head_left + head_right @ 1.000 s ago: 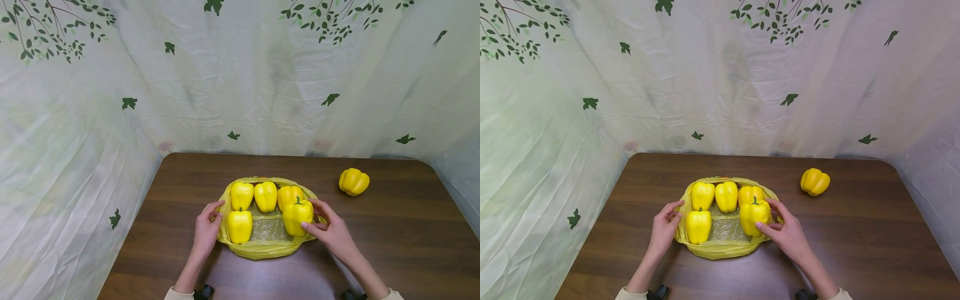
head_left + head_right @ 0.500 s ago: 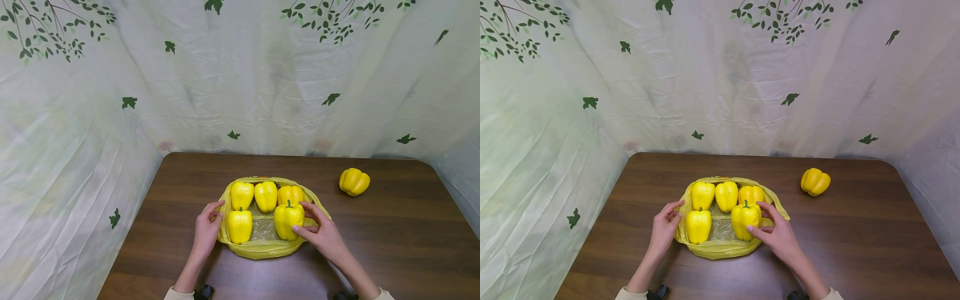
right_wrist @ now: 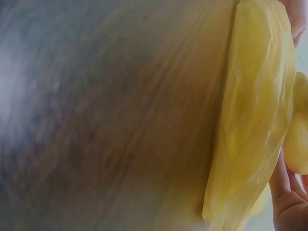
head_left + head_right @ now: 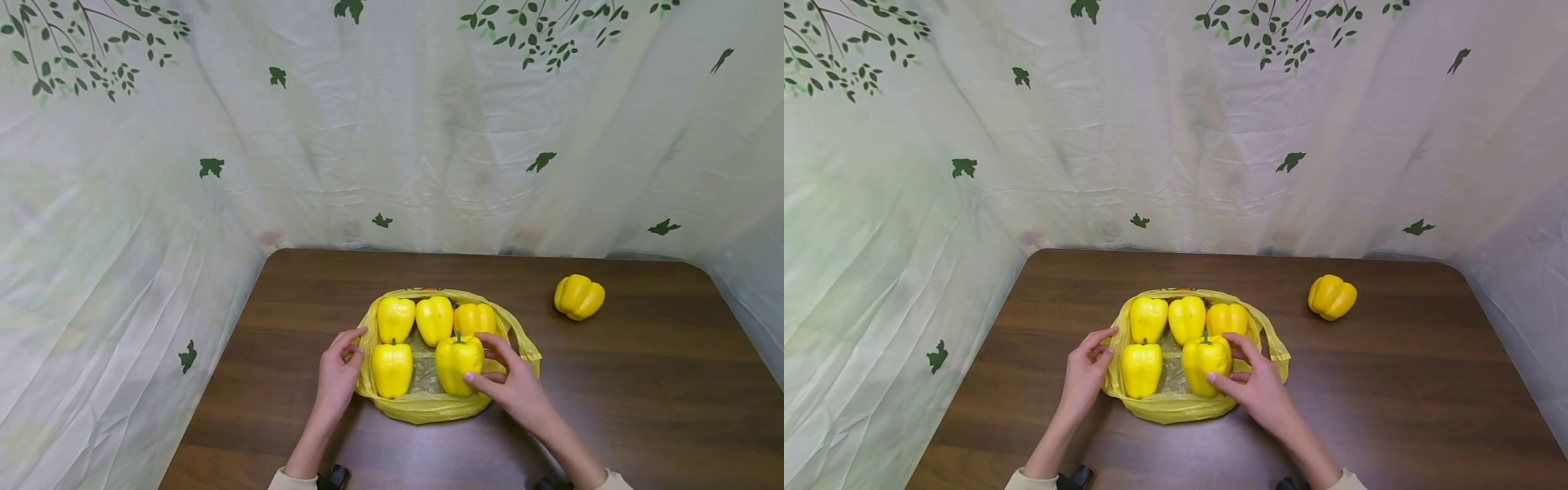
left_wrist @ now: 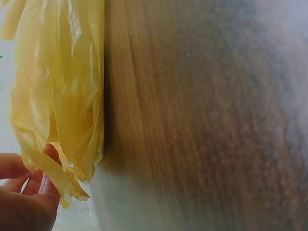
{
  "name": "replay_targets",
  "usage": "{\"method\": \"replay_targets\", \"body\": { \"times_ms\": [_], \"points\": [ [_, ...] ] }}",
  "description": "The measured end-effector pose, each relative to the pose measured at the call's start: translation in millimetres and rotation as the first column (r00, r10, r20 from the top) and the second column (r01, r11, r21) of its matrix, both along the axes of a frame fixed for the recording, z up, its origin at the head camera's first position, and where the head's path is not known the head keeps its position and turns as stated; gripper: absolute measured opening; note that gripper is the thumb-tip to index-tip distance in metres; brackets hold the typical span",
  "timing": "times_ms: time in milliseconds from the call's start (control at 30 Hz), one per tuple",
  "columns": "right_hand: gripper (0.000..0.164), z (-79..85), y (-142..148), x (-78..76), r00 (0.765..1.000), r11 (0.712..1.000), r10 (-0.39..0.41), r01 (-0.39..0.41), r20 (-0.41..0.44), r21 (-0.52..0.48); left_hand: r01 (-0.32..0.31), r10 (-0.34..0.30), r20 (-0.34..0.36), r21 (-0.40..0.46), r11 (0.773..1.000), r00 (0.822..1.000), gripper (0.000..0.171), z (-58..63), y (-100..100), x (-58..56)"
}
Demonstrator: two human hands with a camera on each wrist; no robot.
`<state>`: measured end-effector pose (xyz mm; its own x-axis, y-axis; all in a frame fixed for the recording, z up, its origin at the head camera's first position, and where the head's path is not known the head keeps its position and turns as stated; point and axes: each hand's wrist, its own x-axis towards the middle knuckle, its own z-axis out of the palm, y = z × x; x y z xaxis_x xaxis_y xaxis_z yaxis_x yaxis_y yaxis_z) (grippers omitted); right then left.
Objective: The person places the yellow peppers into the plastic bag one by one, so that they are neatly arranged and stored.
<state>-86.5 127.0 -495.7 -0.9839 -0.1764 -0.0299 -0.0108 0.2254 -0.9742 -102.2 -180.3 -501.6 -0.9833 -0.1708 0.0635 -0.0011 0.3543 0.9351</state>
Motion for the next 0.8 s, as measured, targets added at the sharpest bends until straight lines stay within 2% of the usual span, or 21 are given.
{"method": "replay_targets", "body": {
  "times_ms": [233,800],
  "points": [
    [0.070,-0.5,-8.5,0.9,1.000,1.000,0.011,-0.011,0.002,-0.004,-0.002,0.002,0.000,0.002,1.000,1.000,0.035,1.4,0.5,0.0],
    [0.073,-10.2,-25.4,-2.9,0.995,0.998,0.057,-0.060,0.087,0.030,-0.001,0.001,0.000,0.001,1.000,1.000,0.036,0.5,0.4,0.3]
  ]
}}
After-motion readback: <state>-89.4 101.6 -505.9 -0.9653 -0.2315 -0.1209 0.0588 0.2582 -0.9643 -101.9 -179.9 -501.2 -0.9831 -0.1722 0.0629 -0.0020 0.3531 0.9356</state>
